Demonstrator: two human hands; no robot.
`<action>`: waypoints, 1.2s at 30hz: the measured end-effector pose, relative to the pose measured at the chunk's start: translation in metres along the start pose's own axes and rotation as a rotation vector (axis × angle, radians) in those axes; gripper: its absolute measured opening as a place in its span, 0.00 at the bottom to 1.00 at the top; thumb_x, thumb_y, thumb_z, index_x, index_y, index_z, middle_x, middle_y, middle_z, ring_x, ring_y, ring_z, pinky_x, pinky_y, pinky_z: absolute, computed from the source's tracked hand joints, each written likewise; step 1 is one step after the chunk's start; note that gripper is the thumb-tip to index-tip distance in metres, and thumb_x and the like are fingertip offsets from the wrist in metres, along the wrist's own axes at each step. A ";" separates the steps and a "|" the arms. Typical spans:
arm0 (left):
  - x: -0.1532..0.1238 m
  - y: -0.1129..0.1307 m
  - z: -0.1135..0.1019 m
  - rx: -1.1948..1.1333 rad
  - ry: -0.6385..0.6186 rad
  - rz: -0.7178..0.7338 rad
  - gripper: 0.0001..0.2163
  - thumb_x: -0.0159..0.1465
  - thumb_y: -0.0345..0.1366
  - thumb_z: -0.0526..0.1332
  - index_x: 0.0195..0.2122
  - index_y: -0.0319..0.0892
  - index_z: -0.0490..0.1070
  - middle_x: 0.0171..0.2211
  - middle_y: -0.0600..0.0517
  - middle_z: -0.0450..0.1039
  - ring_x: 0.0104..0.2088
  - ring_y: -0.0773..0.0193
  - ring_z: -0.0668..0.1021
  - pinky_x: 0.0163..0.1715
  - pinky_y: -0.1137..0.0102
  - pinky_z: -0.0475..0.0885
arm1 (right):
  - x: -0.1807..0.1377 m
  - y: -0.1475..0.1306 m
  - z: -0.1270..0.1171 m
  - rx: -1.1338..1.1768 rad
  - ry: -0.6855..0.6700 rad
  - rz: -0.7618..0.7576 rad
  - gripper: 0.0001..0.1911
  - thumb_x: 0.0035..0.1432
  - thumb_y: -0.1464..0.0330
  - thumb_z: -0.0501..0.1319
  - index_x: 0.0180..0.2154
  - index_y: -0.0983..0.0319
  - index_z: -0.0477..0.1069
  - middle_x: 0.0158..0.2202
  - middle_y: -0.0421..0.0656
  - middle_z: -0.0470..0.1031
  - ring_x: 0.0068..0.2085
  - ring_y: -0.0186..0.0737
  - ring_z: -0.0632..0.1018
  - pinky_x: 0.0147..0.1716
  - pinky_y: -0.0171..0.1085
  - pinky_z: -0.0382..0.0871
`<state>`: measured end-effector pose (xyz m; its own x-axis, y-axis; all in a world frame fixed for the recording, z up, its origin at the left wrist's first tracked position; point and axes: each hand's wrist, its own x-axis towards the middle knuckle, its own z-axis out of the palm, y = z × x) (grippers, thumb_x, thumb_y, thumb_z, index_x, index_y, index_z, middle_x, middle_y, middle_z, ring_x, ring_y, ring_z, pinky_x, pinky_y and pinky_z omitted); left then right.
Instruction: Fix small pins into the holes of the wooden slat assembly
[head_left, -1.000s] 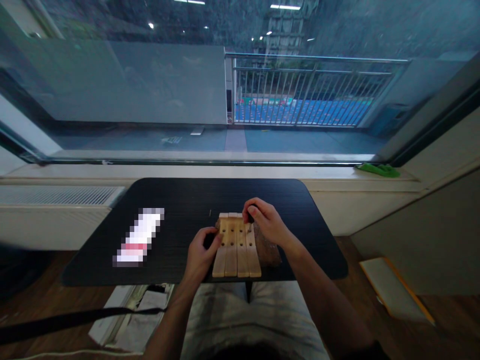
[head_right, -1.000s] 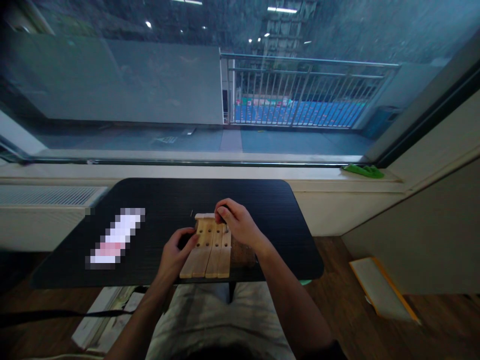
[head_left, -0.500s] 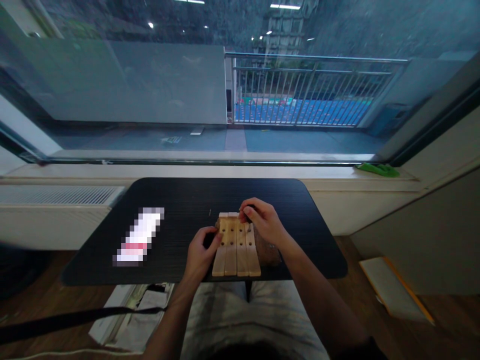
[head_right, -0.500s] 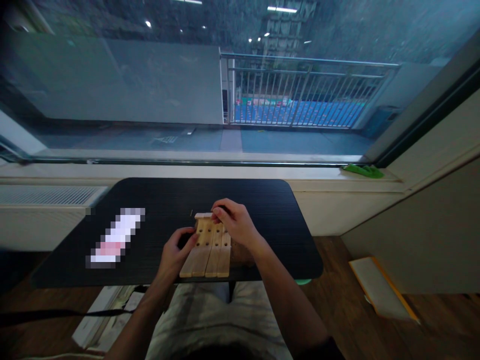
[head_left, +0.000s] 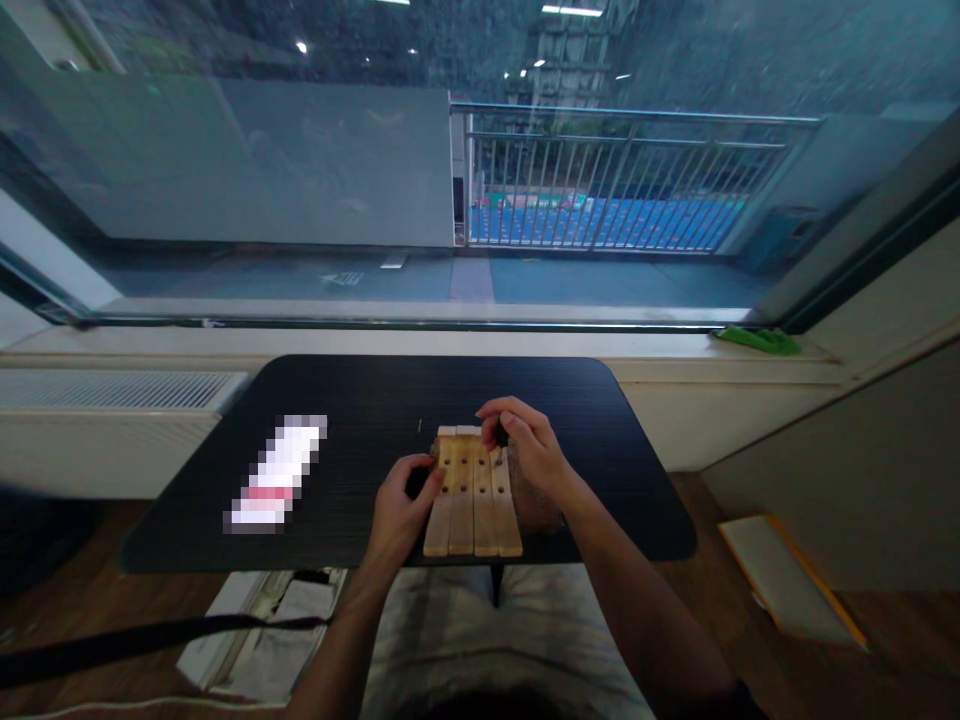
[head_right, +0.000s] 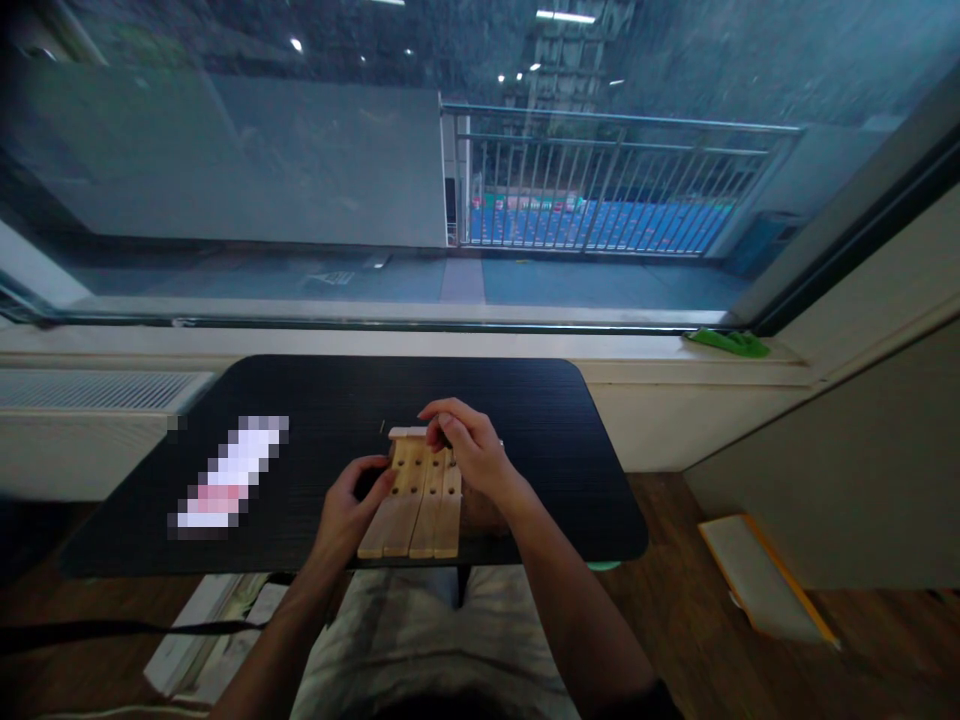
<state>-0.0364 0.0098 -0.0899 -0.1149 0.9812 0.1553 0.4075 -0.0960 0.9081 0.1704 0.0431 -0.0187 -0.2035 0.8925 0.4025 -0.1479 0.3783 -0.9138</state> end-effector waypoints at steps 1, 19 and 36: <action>0.000 0.000 0.000 0.001 -0.001 -0.001 0.16 0.58 0.50 0.63 0.38 0.44 0.77 0.39 0.46 0.81 0.43 0.52 0.80 0.47 0.60 0.75 | -0.001 0.000 0.000 0.028 -0.002 -0.004 0.14 0.67 0.60 0.55 0.39 0.59 0.75 0.27 0.39 0.73 0.29 0.36 0.73 0.29 0.37 0.69; 0.001 -0.002 0.000 -0.001 0.005 -0.007 0.16 0.57 0.50 0.63 0.37 0.43 0.76 0.39 0.45 0.80 0.43 0.52 0.80 0.47 0.59 0.74 | 0.004 -0.004 0.001 0.103 -0.031 -0.003 0.11 0.65 0.64 0.56 0.40 0.61 0.76 0.27 0.38 0.71 0.27 0.34 0.70 0.27 0.35 0.65; 0.002 -0.003 0.000 -0.009 0.002 -0.006 0.17 0.56 0.51 0.63 0.38 0.43 0.76 0.39 0.45 0.80 0.43 0.51 0.80 0.47 0.59 0.74 | 0.004 0.002 -0.003 0.201 -0.019 0.044 0.10 0.64 0.62 0.59 0.36 0.60 0.74 0.27 0.38 0.69 0.28 0.34 0.69 0.28 0.35 0.63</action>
<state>-0.0378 0.0122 -0.0920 -0.1190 0.9815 0.1501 0.3987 -0.0912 0.9125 0.1718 0.0486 -0.0192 -0.2322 0.9014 0.3655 -0.3287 0.2810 -0.9017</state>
